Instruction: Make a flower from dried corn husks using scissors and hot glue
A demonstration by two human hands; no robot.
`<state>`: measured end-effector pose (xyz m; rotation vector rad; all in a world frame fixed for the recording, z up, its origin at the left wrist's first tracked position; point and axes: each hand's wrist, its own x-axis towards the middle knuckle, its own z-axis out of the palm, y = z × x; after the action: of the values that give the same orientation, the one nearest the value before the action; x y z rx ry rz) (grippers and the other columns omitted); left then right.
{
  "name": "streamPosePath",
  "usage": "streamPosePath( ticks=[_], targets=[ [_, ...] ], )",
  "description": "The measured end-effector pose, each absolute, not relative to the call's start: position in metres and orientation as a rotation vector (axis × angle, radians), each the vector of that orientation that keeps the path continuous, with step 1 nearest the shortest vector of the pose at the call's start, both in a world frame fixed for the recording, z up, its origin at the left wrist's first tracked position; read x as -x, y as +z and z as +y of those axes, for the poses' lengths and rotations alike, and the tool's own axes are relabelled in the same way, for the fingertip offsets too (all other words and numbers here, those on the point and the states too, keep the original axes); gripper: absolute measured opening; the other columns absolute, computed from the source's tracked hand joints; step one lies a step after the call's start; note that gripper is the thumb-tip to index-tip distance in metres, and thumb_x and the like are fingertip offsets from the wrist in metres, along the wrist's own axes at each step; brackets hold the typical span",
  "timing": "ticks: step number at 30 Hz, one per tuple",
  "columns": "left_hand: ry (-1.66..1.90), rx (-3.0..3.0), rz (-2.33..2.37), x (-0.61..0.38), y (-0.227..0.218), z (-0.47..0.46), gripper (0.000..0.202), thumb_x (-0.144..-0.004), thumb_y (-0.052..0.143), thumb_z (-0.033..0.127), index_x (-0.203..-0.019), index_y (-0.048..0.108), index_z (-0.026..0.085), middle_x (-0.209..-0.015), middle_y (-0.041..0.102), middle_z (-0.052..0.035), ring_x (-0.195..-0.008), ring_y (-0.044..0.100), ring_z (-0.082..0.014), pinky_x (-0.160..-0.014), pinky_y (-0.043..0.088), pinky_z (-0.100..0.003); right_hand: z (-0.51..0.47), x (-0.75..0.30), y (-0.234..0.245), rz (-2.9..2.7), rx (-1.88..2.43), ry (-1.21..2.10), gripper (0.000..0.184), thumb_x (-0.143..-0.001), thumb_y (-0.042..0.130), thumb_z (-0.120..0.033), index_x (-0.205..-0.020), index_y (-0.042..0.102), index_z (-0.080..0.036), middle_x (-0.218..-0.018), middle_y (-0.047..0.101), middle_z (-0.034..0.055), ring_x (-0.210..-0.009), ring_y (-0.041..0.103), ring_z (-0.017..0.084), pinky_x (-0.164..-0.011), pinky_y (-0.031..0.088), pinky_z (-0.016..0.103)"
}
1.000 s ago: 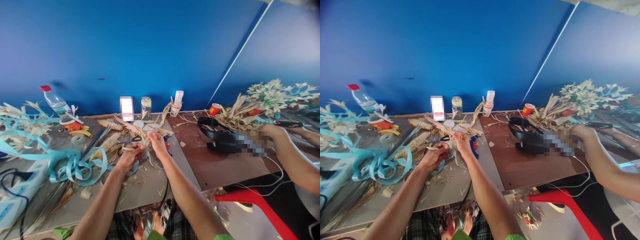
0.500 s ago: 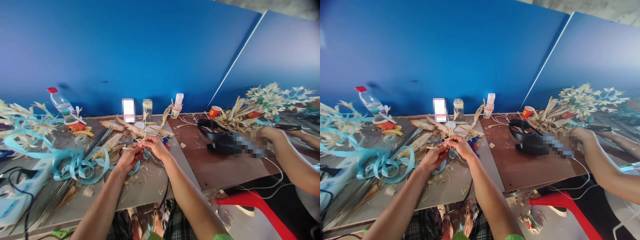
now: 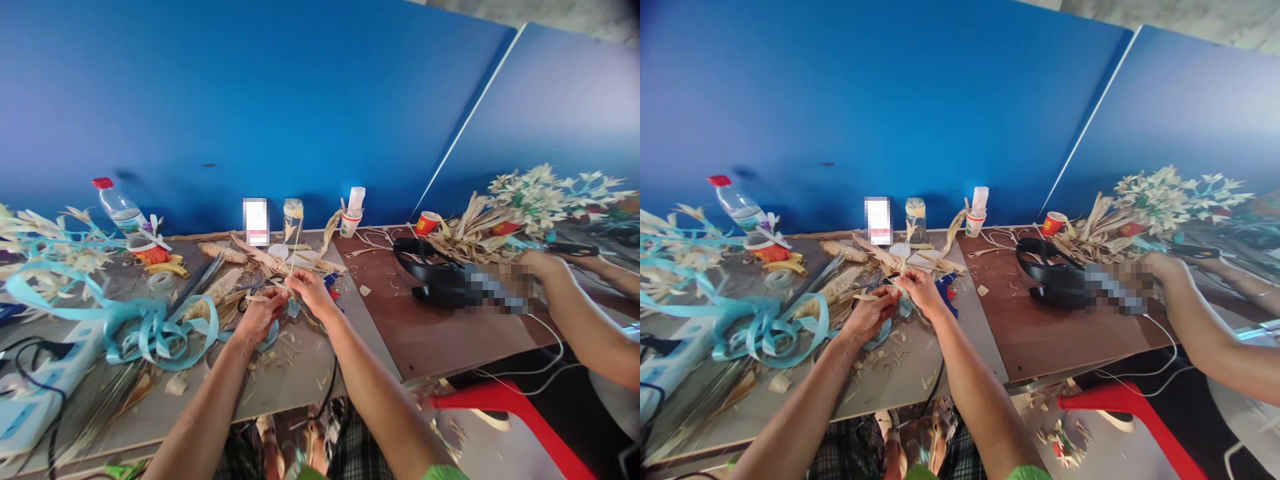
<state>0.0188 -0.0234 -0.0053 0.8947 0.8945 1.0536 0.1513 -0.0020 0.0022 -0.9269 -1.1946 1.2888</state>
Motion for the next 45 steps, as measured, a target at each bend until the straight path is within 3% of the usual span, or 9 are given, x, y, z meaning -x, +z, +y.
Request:
streamPosePath(
  ticks=[14, 21, 30, 45],
  targets=[
    [1.139, -1.134, 1.031, -0.021, -0.011, -0.024, 0.027, -0.063, 0.072, 0.036, -0.063, 0.058, 0.014, -0.051, 0.042, 0.0056, -0.043, 0.031, -0.004, -0.042, 0.019, -0.02, -0.003, -0.151, 0.002, -1.268, 1.004, 1.139, 0.035, -0.066, 0.065, -0.041, -0.051, 0.043, -0.018, -0.047, 0.032, -0.007, -0.046, 0.026, 0.007, -0.046, 0.02, 0.022],
    [1.146, -0.928, 0.89, -0.019, -0.009, -0.022, 0.025, -0.063, 0.073, 0.034, -0.066, 0.057, 0.015, -0.053, 0.043, 0.0061, -0.043, 0.031, -0.0031, -0.043, 0.021, -0.018, -0.004, -0.157, 0.001, -1.225, 0.863, 1.351, 0.035, -0.073, 0.058, -0.052, -0.069, 0.063, -0.017, -0.055, 0.048, -0.0033, -0.052, 0.037, 0.009, -0.053, 0.029, 0.022],
    [1.104, -0.868, 0.866, -0.02, -0.002, -0.025, 0.03, -0.057, 0.077, 0.034, -0.063, 0.056, 0.013, -0.054, 0.044, 0.0057, -0.044, 0.032, -0.0025, -0.042, 0.022, -0.017, 0.0, -0.154, -0.004, -1.199, 0.848, 1.439, 0.019, -0.063, 0.069, -0.034, -0.066, 0.066, -0.016, -0.064, 0.061, -0.0009, -0.059, 0.048, 0.01, -0.061, 0.036, 0.023],
    [1.126, -1.153, 1.047, -0.021, -0.013, -0.02, 0.028, -0.066, 0.068, 0.039, -0.065, 0.056, 0.014, -0.05, 0.038, 0.007, -0.044, 0.028, -0.0047, -0.043, 0.018, -0.02, 0.001, -0.149, -0.007, -1.315, 1.119, 1.1, 0.029, -0.065, 0.064, -0.039, -0.054, 0.048, -0.017, -0.049, 0.041, -0.006, -0.048, 0.033, 0.007, -0.048, 0.027, 0.021]
  ],
)
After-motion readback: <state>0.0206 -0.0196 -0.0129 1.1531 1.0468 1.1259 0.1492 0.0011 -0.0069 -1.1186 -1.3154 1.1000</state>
